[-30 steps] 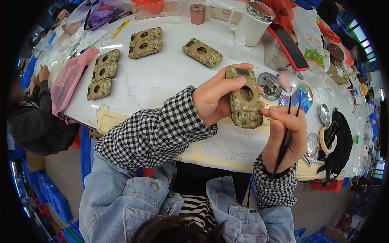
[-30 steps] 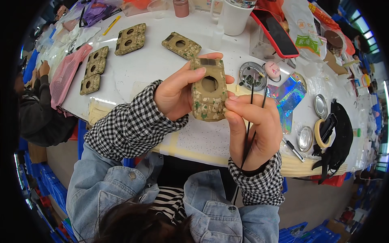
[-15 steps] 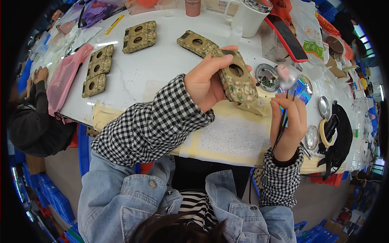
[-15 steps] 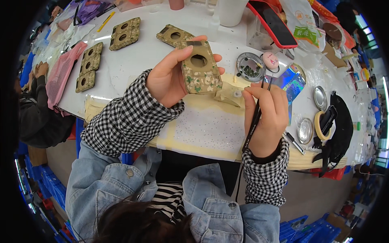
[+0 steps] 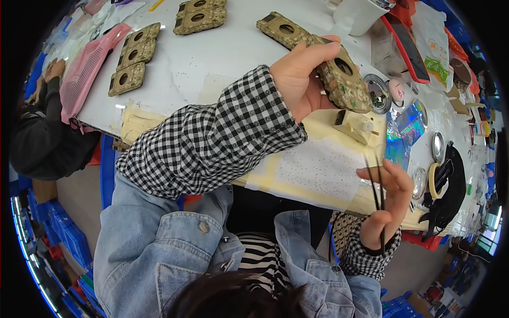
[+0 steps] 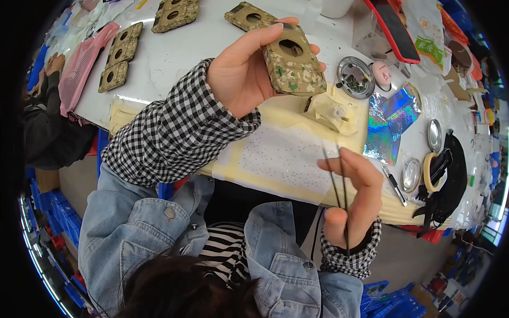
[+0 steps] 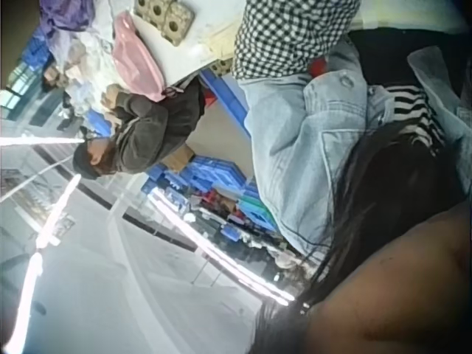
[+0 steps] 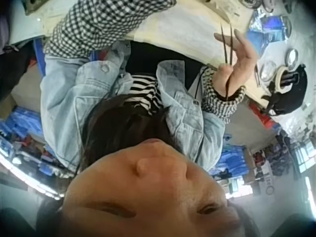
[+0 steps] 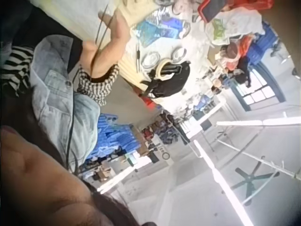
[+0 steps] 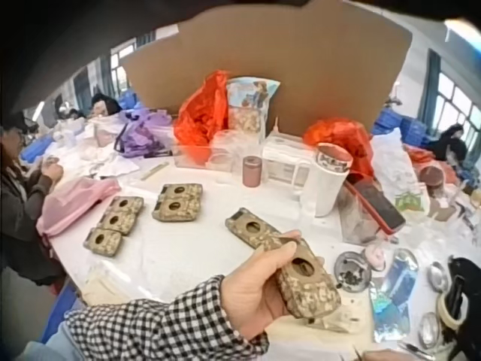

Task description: Assembling and detailing small plastic model tank parts on a workbench.

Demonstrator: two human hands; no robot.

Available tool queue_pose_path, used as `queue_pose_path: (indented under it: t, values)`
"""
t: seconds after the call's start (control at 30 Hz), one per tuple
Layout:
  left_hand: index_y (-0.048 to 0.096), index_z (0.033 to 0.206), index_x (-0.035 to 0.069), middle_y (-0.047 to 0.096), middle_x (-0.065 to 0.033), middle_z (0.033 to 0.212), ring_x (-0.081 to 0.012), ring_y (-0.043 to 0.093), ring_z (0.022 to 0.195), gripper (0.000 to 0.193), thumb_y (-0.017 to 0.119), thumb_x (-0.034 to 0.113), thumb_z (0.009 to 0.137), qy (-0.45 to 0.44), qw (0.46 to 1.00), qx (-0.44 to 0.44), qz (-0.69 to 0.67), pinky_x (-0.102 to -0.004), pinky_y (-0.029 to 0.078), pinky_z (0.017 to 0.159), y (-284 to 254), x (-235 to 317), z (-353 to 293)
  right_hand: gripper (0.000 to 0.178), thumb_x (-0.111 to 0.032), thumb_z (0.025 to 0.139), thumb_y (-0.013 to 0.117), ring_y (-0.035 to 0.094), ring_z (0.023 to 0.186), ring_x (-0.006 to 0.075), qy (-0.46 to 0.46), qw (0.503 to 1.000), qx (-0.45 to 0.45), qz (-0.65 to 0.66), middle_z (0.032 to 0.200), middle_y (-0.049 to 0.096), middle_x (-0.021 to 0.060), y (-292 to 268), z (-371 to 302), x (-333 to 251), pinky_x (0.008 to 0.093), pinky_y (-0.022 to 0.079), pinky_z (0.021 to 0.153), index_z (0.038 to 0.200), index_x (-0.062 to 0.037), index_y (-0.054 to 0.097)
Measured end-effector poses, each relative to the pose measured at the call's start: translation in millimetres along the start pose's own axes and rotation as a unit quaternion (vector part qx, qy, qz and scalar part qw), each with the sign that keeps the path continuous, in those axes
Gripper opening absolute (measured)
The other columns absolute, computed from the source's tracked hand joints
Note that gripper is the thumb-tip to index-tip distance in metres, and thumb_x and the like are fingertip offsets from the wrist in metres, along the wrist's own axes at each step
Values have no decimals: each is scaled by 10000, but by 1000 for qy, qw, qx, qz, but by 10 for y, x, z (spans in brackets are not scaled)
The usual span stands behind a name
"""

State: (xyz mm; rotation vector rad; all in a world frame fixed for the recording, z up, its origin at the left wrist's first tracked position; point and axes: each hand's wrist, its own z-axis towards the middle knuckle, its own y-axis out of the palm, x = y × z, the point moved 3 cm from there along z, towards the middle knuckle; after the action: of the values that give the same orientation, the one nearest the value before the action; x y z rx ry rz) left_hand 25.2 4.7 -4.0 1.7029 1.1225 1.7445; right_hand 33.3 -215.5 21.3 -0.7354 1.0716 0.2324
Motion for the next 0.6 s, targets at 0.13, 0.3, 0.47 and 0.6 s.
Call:
queue_pose_path:
  t: [0.13,0.3,0.47,0.6]
  values:
    - [421,1222,101,543,-198,1142,-344,538,1097,359,467,289,920,6,1000,-5,8,-473,451,939,-22,4,-8,472,-170,737,744,640,815,229,-14,992,-128,1,944,640,153,199,76,-52,300,484,749,1080,69,523]
    - [440,1200,101,553,-191,1133,-341,543,1091,339,467,290,920,2,1000,-14,-6,-475,452,937,-27,2,18,194,-33,733,705,626,767,223,-24,979,-196,43,843,646,123,371,317,72,286,486,713,900,44,644]
    - [447,1192,98,558,-193,1129,-342,554,1075,334,468,287,918,0,1000,1,0,-476,457,928,16,28,-4,147,-78,836,629,592,721,114,109,966,-177,156,795,631,82,544,334,210,225,473,661,912,47,627]
    - [446,1146,99,545,-145,1073,-289,562,1013,300,497,264,900,-1,1000,-21,-9,-465,489,863,4,31,3,131,-73,861,596,582,700,101,101,967,-189,138,753,616,65,606,375,239,208,464,645,901,50,617]
